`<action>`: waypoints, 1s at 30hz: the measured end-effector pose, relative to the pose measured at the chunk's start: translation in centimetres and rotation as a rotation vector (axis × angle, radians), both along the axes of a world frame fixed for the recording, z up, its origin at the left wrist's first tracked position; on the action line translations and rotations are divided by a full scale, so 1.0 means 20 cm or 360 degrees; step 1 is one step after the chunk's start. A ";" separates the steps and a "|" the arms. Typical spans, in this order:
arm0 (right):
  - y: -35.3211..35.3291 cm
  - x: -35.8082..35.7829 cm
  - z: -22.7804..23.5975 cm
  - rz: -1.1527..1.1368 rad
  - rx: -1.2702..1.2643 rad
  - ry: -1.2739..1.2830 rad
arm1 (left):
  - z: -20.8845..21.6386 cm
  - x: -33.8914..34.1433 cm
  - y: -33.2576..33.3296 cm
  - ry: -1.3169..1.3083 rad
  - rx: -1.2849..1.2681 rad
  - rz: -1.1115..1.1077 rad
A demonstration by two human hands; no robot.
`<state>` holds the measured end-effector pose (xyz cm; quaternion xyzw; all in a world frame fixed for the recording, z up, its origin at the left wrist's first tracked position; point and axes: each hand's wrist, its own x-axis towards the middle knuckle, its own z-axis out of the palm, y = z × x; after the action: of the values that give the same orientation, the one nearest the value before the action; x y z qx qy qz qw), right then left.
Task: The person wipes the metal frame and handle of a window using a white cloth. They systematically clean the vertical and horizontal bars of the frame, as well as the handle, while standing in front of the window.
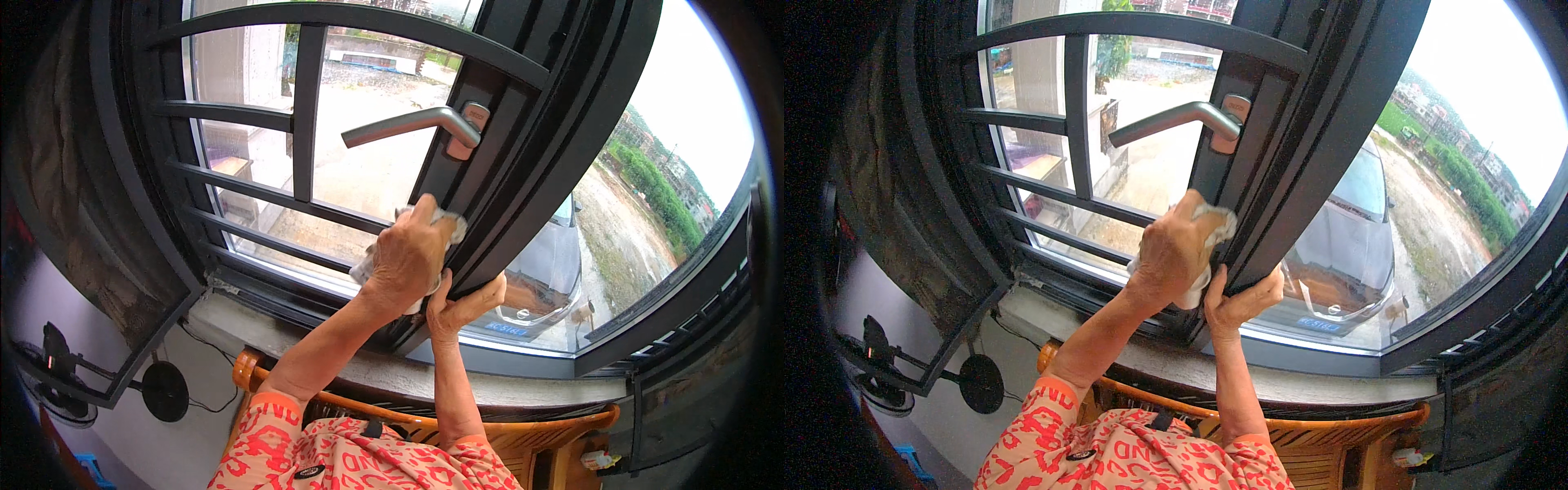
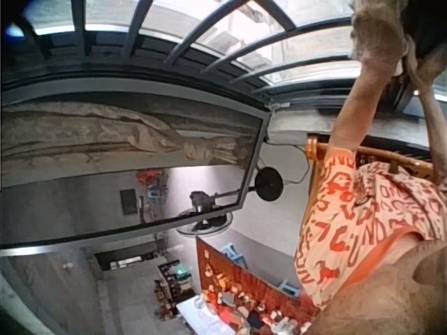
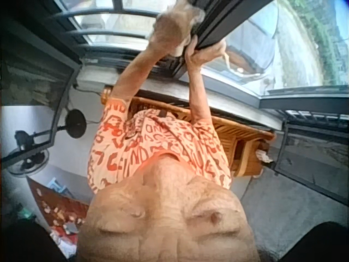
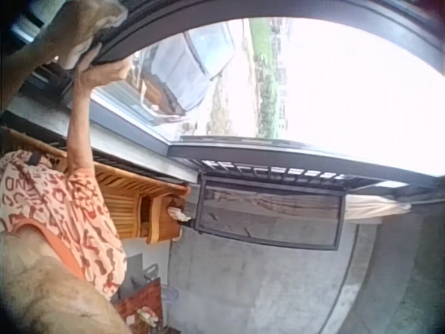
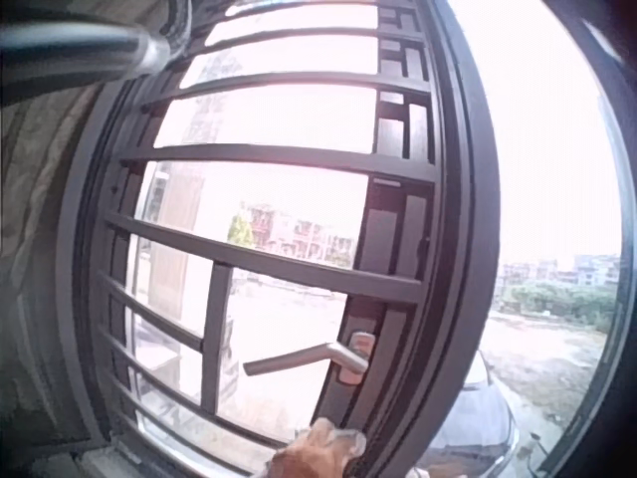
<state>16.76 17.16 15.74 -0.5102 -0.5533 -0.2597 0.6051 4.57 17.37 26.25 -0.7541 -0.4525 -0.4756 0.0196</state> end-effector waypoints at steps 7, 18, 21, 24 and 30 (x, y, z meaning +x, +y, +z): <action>0.00 0.01 0.00 -0.0017 -0.0014 0.0014 | -0.01 -0.10 -0.05 0.0162 -0.0090 -0.0009; 0.01 0.00 0.02 -0.0004 0.0083 -0.0001 | 0.00 -0.09 0.07 0.0143 -0.0039 0.0216; 0.01 0.00 0.01 -0.0029 0.0072 -0.0008 | 0.04 -0.11 0.01 0.0235 -0.0091 0.0087; 0.01 -0.01 0.02 -0.0024 0.0072 0.0022 | 0.01 -0.08 -0.06 0.0083 0.0077 -0.0087; 0.00 -0.01 0.01 0.0015 0.0014 0.0037 | -0.02 -0.02 -0.04 0.0190 0.0146 -0.0025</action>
<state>16.57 17.12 15.96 -0.5079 -0.5474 -0.2533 0.6149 4.11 16.65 25.95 -0.7829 -0.4224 -0.4503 0.0774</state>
